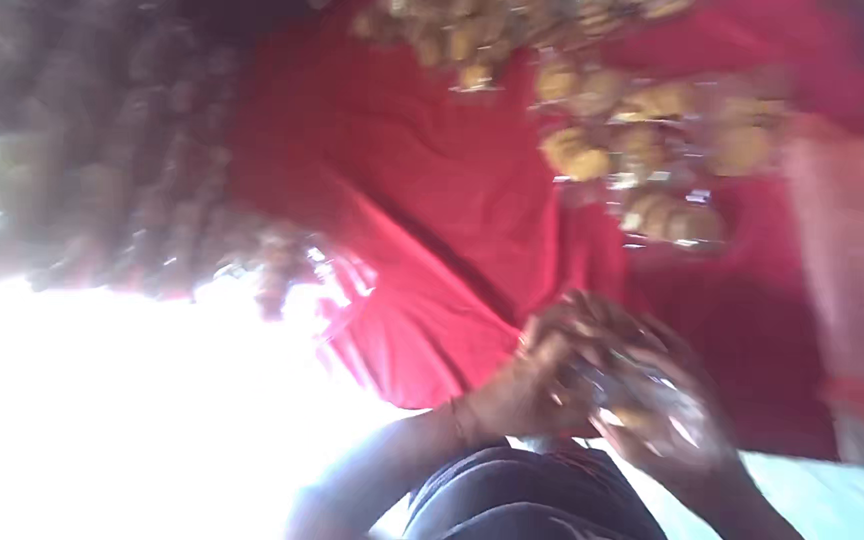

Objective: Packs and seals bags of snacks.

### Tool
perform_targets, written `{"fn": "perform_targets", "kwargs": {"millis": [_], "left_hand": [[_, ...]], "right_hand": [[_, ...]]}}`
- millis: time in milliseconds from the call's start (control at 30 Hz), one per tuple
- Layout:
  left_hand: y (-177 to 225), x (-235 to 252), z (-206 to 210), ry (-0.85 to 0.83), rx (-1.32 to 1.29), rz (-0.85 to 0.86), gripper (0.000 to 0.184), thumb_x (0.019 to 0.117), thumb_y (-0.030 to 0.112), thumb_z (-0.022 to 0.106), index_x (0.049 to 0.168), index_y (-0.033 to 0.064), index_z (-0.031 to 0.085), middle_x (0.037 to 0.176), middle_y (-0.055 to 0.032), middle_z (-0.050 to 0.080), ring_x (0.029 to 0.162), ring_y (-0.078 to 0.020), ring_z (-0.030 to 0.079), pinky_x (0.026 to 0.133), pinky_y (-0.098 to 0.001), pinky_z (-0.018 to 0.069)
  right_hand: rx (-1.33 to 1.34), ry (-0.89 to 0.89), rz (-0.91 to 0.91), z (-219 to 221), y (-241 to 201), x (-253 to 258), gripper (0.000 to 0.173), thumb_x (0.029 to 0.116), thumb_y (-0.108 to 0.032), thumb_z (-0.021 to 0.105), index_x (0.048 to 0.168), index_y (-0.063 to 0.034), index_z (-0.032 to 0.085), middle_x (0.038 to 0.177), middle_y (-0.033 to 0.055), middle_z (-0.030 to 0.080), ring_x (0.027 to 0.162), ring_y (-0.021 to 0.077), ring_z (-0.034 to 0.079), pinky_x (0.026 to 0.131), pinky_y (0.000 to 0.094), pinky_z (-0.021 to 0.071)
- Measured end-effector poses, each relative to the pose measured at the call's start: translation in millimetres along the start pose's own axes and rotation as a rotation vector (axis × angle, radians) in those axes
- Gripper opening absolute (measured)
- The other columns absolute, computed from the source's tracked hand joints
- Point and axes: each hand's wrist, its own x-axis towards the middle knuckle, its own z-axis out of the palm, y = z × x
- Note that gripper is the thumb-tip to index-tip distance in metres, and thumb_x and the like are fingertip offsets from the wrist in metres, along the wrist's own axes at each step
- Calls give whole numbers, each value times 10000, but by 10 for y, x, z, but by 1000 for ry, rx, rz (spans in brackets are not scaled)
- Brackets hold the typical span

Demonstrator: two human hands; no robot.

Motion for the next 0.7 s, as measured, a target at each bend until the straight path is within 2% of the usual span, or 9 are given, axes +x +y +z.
{"fn": "perform_targets", "kwargs": {"millis": [100,167,233,333,400,467,567,633,700], "left_hand": [[370,-564,-16,5,-72,-218,473,802,-21,787,1208,-115,562,1412,-323,436,1093,-265,650,860,-310,590],[399,-857,-211,-52,-87,-296,509,837,9,779,1278,-86,544,1437,-297,446,1206,-297,607,963,-359,561],[431,-1025,-581,-46,-24,-303,513,901,83,739,1347,-65,536,1420,-260,506,1266,-296,575,1036,-399,521],[378,-1158,-1382,186,638,-390,195,941,170,676,1038,22,759,1427,-208,573,1353,-335,525,1121,-481,416],[170,-1212,-1978,192,950,-707,288,1007,219,571,1194,80,740,1520,-181,501,1437,-403,410,1165,-573,307],[-91,-1270,-2471,147,986,-916,401,1075,206,444,1436,90,573,1495,-199,507,1370,-415,473,1125,-557,364],[-267,-1393,-2921,118,821,-828,392,1039,36,444,1406,54,582,1474,-174,528,1227,-387,608,1021,-554,489],[-139,-1425,-3136,107,682,-713,567,948,-49,514,1499,81,496,1575,-124,441,1358,-312,528,1093,-515,442],[-53,-1505,-3334,103,548,-585,720,913,-71,558,1584,90,355,1653,-95,322,1445,-241,436,1137,-449,403]], "right_hand": [[571,-245,316,130,-444,-277,618,871,-379,793,1379,-106,571,1366,-28,629,1260,72,582,1080,307,496],[805,-410,407,369,-627,-202,542,952,-415,678,1390,-106,597,1328,-49,660,1234,47,593,1078,284,481],[980,-578,396,520,-479,-204,462,986,-311,649,1391,-97,585,1313,35,670,1208,165,633,1061,401,523],[1176,-696,313,978,-298,-58,260,961,-311,668,1145,-133,708,1094,84,745,1068,257,702,982,474,554],[1053,-676,477,1145,-291,-38,279,946,-264,673,1166,-94,692,1050,54,745,1020,182,706,944,388,567],[965,-557,812,1322,-380,-5,260,958,-107,554,1205,-43,605,1073,49,697,1011,144,687,908,352,574],[1073,-219,1298,1852,-929,413,258,977,-190,439,1165,-87,582,1017,105,703,921,239,719,808,451,620],[1060,-168,1174,2258,-1201,764,321,1036,-195,371,1291,-23,466,1096,129,644,991,253,692,857,453,607],[925,-51,772,2777,-1144,909,396,876,-171,689,1195,6,533,1006,86,692,922,197,714,837,403,620]]}}
